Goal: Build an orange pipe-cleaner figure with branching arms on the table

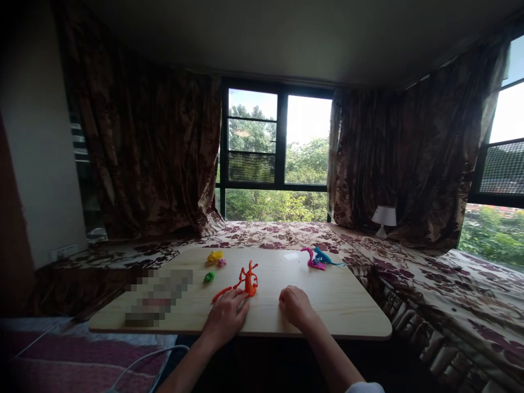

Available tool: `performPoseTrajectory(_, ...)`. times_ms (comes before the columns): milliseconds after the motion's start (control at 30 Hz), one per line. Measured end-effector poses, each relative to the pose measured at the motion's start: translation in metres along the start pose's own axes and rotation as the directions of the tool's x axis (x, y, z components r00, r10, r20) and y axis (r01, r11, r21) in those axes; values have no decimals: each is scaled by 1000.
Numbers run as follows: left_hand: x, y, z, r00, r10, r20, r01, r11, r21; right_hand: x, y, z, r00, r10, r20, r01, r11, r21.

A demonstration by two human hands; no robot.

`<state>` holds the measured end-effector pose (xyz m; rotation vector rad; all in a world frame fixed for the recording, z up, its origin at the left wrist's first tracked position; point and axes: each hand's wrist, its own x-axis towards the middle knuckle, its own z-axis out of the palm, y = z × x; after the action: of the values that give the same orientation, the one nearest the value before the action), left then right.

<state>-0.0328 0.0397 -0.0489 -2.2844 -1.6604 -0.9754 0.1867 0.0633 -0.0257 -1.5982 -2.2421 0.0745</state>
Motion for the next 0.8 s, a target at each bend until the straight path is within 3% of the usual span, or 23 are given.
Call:
performPoseTrajectory(133, 0, -1, 1, 1000, -7, 1, 7, 1000, -2, 19, 1, -3, 998, 22, 67, -24, 999, 33)
performPoseTrajectory(267, 1, -1, 1, 1000, -7, -7, 7, 1000, -5, 26, 12, -1, 997, 55, 49, -56, 998, 19)
performPoseTrajectory(633, 0, 0, 1, 1000, -10, -7, 10, 1000, 0, 15, 24, 2, 993, 98, -69, -103, 991, -82)
performPoseTrajectory(800, 0, 0, 1, 1000, -14, -7, 14, 1000, -1, -5, 28, 1, 988, 110, -107, -124, 984, -126)
